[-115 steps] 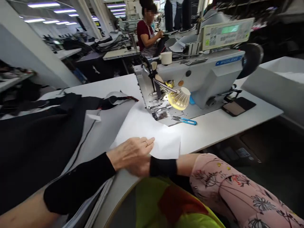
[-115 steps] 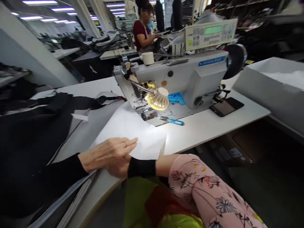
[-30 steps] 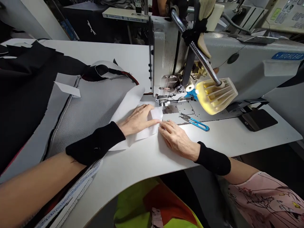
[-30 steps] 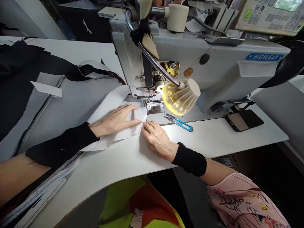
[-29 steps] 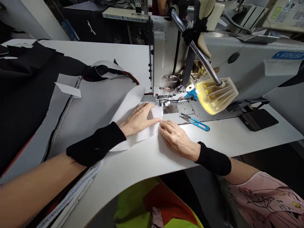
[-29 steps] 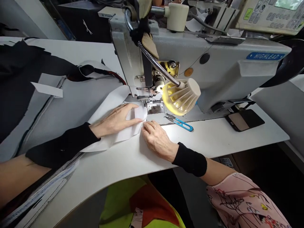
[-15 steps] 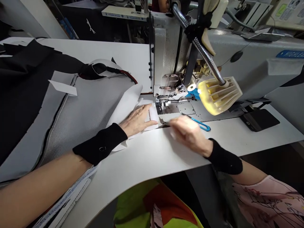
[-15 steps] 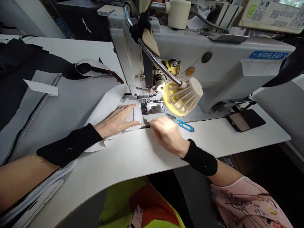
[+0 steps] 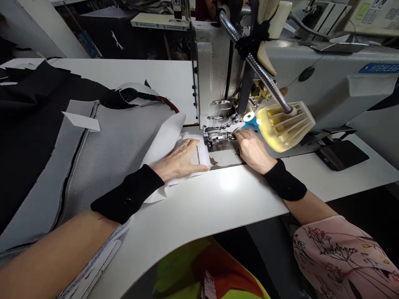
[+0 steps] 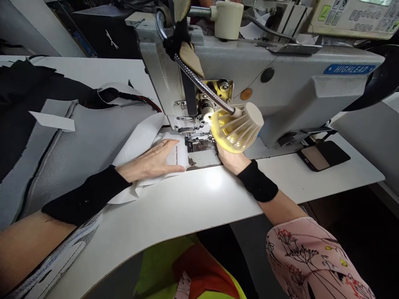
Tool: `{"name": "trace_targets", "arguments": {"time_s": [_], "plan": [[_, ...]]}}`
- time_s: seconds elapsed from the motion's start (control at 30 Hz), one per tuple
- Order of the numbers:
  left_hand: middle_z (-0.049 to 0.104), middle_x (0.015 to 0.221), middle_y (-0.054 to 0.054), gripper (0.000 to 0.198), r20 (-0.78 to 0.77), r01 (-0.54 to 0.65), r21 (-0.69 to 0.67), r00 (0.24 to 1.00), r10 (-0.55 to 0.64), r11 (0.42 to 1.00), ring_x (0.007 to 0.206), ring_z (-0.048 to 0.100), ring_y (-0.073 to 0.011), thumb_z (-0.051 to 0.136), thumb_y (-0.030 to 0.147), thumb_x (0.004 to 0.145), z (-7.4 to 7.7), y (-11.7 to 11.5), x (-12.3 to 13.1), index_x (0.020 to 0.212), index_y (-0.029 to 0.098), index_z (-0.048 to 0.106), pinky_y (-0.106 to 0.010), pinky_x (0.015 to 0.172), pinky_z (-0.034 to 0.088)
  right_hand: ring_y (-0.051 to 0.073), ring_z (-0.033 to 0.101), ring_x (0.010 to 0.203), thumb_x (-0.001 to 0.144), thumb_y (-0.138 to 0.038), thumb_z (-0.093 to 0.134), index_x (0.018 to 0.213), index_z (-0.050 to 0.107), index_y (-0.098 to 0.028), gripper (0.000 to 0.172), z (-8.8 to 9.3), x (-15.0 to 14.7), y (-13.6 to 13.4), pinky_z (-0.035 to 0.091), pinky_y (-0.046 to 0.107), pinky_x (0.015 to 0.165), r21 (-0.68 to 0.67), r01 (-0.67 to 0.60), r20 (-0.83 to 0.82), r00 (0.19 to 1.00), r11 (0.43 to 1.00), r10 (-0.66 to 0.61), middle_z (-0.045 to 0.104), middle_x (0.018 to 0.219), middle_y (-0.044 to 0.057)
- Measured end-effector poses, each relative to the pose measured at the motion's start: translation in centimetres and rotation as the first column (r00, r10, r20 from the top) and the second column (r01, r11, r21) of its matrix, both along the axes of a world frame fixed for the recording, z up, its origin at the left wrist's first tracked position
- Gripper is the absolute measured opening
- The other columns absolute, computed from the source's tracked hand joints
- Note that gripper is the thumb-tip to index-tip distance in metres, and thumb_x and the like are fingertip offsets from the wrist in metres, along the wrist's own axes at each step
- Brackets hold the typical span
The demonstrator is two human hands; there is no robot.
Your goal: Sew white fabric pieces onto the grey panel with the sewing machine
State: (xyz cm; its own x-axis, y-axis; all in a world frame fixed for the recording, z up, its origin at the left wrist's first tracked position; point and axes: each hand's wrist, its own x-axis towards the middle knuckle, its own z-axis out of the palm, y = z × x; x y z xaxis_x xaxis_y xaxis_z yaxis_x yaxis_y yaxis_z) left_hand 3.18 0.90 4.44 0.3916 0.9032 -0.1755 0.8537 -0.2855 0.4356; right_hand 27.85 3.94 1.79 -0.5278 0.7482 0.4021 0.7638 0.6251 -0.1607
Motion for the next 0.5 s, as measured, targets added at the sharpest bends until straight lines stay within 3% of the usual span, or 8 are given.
{"name": "trace_targets", "arguments": {"time_s": [0.1, 0.2, 0.33, 0.5], "plan": [[0.042, 0.131, -0.015, 0.069, 0.013, 0.07, 0.001, 0.997, -0.07, 0.998, 0.127, 0.036, -0.0299, 0.052, 0.057, 0.073, 0.0, 0.1, -0.3, 0.124, 0.014, 0.038, -0.041, 0.105, 0.032, 0.023, 0.055, 0.083, 0.088, -0.016, 0.04, 0.1, 0.06, -0.016, 0.023, 0.8, -2.2, -3.3, 0.046, 0.035, 0.065, -0.041, -0.065, 0.185, 0.98, 0.997, 0.071, 0.062, 0.092, 0.011], [0.049, 0.122, -0.013, 0.056, -0.041, 0.059, 0.041, 0.998, -0.057, 0.997, 0.121, 0.043, -0.0297, 0.051, 0.05, 0.075, 0.2, -0.1, -0.4, 0.117, 0.015, 0.043, -0.041, 0.1, 0.037, 0.017, 0.054, 0.071, 0.091, -0.02, 0.044, 0.09, 0.061, -0.02, 0.016, 0.9, -4.4, -5.6, 0.033, 0.029, 0.046, -0.098, -0.238, 0.277, 0.926, 0.966, 0.257, 0.062, 0.088, 0.004], [0.056, 0.104, -0.011, 0.042, -0.155, 0.062, 0.079, 0.987, -0.049, 0.995, 0.106, 0.052, -0.03, 0.049, 0.042, 0.08, 0.4, -0.4, -0.5, 0.112, 0.015, 0.045, -0.04, 0.089, 0.044, 0.015, 0.051, 0.071, 0.094, -0.013, 0.037, 0.096, 0.058, -0.019, 0.022, 0.1, -5.9, -5.6, 0.025, 0.027, 0.045, -0.045, -0.296, 0.323, 0.9, 0.954, 0.294, 0.06, 0.086, 0.004], [0.057, 0.097, -0.009, 0.034, -0.207, 0.094, 0.134, 0.976, -0.065, 0.987, 0.095, 0.057, -0.0286, 0.051, 0.035, 0.08, 0.5, -0.3, -0.5, 0.108, 0.015, 0.046, -0.039, 0.08, 0.046, 0.016, 0.048, 0.073, 0.094, -0.008, 0.028, 0.095, 0.056, -0.014, 0.029, -0.1, -6.0, -5.2, 0.036, 0.027, 0.054, 0.025, -0.313, 0.347, 0.893, 0.949, 0.286, 0.059, 0.095, 0.008]]}}
